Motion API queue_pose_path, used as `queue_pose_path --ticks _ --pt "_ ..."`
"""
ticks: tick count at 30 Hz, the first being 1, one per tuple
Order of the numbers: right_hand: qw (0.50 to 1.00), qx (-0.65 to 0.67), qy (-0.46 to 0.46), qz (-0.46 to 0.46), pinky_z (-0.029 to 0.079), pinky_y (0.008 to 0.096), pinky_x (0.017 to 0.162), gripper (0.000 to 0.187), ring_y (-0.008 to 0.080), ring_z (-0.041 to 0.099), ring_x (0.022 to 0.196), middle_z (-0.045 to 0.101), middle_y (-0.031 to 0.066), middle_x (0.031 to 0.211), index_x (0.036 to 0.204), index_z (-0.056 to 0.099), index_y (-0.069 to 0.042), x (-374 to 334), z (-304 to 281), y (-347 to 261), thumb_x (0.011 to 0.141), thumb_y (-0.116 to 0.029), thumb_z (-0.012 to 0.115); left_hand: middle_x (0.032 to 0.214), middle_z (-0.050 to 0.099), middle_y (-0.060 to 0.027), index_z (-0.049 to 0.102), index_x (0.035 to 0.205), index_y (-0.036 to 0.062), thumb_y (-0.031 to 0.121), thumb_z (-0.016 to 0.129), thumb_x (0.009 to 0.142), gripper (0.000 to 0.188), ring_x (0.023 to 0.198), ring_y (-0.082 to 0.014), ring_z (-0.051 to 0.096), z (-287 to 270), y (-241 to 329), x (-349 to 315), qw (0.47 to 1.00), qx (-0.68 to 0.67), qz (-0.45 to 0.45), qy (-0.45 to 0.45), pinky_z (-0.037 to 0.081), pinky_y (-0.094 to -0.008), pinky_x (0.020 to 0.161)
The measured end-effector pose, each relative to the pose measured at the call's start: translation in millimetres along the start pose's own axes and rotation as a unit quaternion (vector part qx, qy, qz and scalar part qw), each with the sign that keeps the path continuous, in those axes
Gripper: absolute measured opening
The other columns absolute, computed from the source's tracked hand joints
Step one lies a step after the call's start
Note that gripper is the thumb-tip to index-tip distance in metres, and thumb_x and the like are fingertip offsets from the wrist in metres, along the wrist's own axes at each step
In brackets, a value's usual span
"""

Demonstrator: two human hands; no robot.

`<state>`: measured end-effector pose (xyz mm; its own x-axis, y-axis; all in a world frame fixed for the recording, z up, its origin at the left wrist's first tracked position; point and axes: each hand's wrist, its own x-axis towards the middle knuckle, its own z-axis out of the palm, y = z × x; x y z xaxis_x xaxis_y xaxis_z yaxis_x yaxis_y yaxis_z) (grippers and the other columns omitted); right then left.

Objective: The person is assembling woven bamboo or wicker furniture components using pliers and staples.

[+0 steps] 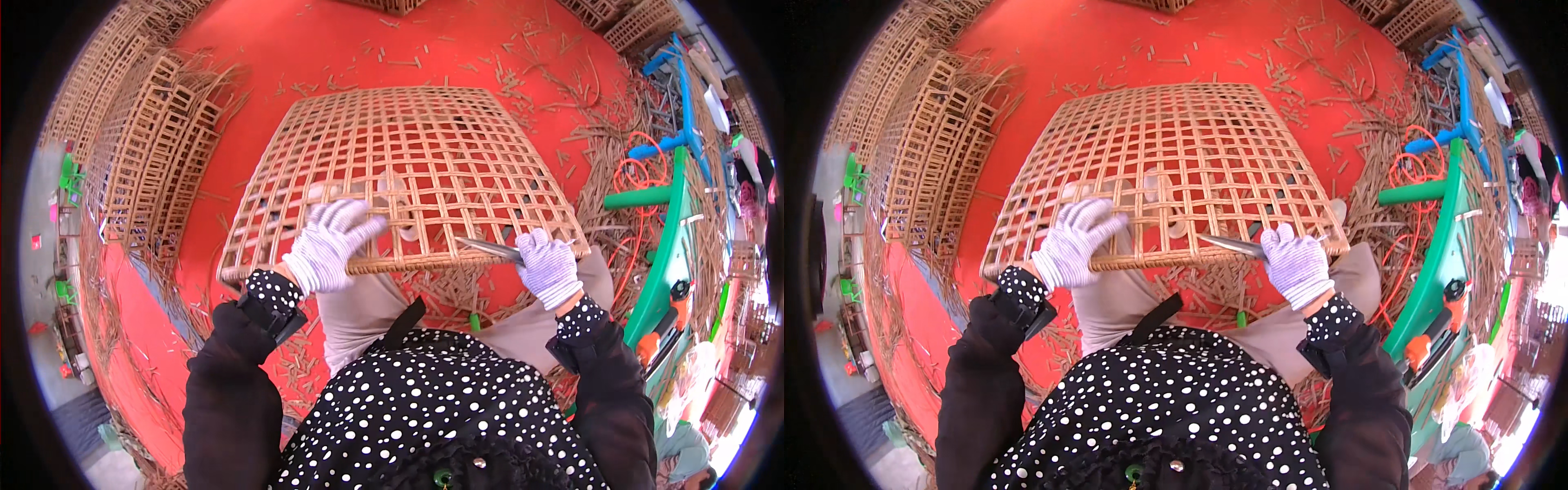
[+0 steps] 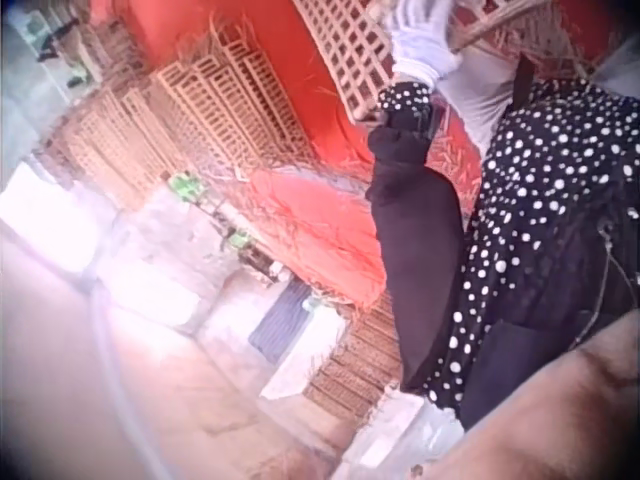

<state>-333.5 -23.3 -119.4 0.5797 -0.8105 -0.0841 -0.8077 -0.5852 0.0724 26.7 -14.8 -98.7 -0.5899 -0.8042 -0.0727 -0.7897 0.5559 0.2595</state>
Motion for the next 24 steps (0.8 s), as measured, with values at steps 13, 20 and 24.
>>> queue_pose_path --ticks 13,20,24 --pt "0.953 0.291 0.068 0.055 0.046 0.0357 0.071 0.029 0.0282 0.055 0.077 0.053 0.0093 0.091 0.089 0.057 -0.008 -25 -10 -11 0.067 -0.023 0.069 0.123 0.037 -0.0120 0.036 0.129 0.0116 0.044 0.076 0.045 0.098 0.117 -0.0315 0.032 28 -4 30 0.993 -0.033 -0.011 -0.117 0.023 -0.0438 0.101" --pt "0.926 0.328 -0.088 0.164 0.043 0.0375 0.078 0.025 0.0325 0.054 0.088 0.055 0.0165 0.094 0.096 0.057 -0.002 -7 29 20 0.079 -0.020 0.058 0.123 0.041 -0.0122 0.038 0.127 0.0124 0.055 0.073 0.049 0.096 0.118 -0.0318 0.033 42 7 46 0.970 -0.118 -0.065 -0.204 0.025 -0.0443 0.099" --pt "0.928 0.275 -0.111 0.223 0.042 0.0403 0.080 0.030 0.0359 0.053 0.091 0.055 0.0193 0.094 0.103 0.053 -0.005 9 59 8 0.080 -0.024 0.057 0.117 0.043 -0.0123 0.040 0.125 0.0138 0.053 0.073 0.049 0.092 0.114 -0.0311 0.034 64 24 57 0.974 -0.060 -0.123 -0.178 0.026 -0.0450 0.098"
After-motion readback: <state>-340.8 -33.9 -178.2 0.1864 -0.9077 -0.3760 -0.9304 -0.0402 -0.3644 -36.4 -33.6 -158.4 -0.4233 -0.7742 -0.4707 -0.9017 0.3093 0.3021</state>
